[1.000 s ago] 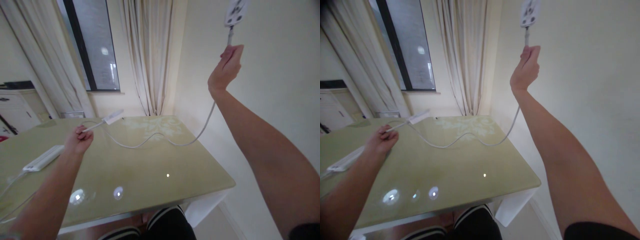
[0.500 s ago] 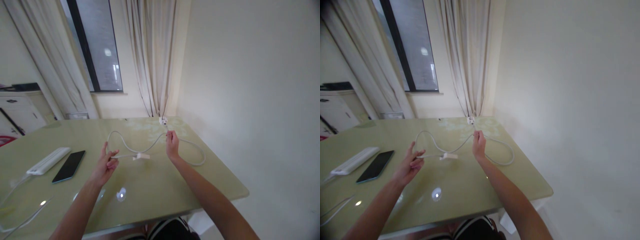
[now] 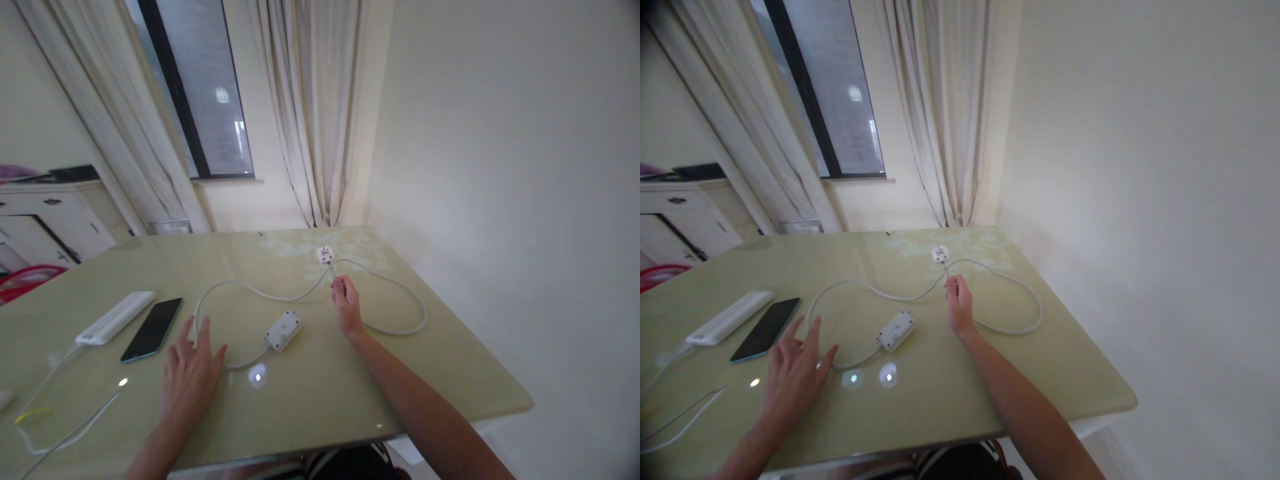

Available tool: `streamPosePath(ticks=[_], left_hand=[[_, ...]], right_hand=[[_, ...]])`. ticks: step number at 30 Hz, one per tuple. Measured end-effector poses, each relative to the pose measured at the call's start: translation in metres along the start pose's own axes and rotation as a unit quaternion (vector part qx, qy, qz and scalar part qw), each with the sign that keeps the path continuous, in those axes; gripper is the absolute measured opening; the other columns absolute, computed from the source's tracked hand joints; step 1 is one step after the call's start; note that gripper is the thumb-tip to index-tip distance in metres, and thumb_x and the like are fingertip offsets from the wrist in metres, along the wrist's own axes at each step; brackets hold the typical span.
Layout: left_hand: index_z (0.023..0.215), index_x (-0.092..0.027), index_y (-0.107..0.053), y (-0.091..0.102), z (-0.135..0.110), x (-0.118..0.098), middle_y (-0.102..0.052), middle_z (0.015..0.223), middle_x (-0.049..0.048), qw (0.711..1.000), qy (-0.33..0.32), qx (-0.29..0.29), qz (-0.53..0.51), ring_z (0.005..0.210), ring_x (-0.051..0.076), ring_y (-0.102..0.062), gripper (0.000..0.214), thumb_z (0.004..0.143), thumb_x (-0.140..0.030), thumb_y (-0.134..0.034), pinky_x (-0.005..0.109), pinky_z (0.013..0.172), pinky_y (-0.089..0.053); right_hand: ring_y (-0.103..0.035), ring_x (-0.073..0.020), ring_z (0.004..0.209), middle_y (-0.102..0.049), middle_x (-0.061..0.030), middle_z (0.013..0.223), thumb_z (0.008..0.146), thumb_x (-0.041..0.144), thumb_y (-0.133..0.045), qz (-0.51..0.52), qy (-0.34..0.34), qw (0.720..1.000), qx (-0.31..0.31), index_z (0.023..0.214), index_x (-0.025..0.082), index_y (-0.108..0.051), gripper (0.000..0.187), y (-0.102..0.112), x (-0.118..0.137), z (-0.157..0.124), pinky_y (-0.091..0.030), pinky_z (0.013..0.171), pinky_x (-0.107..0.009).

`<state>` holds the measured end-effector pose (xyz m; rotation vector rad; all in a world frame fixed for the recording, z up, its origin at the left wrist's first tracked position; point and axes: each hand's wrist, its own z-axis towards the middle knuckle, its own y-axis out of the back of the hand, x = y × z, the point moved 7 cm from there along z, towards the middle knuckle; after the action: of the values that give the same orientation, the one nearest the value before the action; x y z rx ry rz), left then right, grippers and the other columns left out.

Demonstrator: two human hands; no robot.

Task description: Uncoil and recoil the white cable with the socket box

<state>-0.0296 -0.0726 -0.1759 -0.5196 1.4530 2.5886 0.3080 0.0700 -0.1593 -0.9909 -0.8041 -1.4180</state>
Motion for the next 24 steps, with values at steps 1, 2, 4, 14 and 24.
streamPosePath(ticks=[1,2,4,14,24], left_hand=[[0.149,-0.020,-0.051,-0.002,-0.003,-0.009,-0.049,0.150,0.0230,0.999,-0.043,0.006,0.014,0.122,0.039,-0.058,0.061,0.096,-0.049,-0.050,0.060,0.102,-0.045],[0.144,-0.024,-0.057,-0.008,-0.007,-0.018,-0.050,0.151,0.0185,0.996,-0.085,0.035,0.011,0.127,0.038,-0.056,0.055,0.096,-0.049,-0.052,0.060,0.105,-0.044],[0.131,-0.034,-0.066,-0.023,-0.014,-0.032,-0.059,0.144,0.0093,0.982,-0.147,0.114,-0.028,0.127,0.033,-0.057,0.041,0.095,-0.049,-0.055,0.055,0.106,-0.046],[0.103,-0.024,-0.062,-0.033,0.027,-0.083,-0.045,0.061,-0.0043,0.888,0.021,0.104,-0.448,0.051,0.012,-0.042,0.034,0.096,-0.055,-0.054,0.021,0.047,-0.033],[0.104,-0.021,-0.072,-0.081,0.053,-0.213,-0.062,0.095,0.0061,0.790,-0.012,0.181,-0.585,0.063,0.011,-0.058,0.034,0.090,-0.051,-0.065,0.022,0.047,-0.044]], right_hand=[[-0.036,-0.0115,0.055,-0.040,0.0047,0.063,0.097,0.059,-0.047,0.002,-0.004,1.000,0.004,0.085,0.021,-0.051,0.040,-0.001,0.000,0.000,-0.027,0.050,-0.024],[-0.036,-0.0116,0.055,-0.040,0.0049,0.063,0.097,0.059,-0.047,0.005,-0.009,1.000,0.009,0.085,0.021,-0.051,0.040,-0.001,0.000,0.000,-0.027,0.050,-0.024],[-0.035,-0.0118,0.053,-0.039,0.0053,0.061,0.097,0.058,-0.048,0.007,-0.017,1.000,0.019,0.086,0.021,-0.053,0.039,-0.001,0.001,0.000,-0.027,0.050,-0.024],[-0.048,-0.0138,0.061,-0.051,0.0031,0.065,0.099,0.048,-0.046,-0.106,-0.018,0.991,0.079,0.108,0.018,-0.063,0.036,-0.006,0.001,0.006,-0.036,0.061,-0.026],[-0.056,-0.0144,0.066,-0.062,-0.0039,0.087,0.086,0.069,-0.058,0.121,-0.120,0.967,0.187,0.125,0.021,-0.065,0.062,-0.024,-0.008,-0.019,-0.047,0.058,-0.027]])
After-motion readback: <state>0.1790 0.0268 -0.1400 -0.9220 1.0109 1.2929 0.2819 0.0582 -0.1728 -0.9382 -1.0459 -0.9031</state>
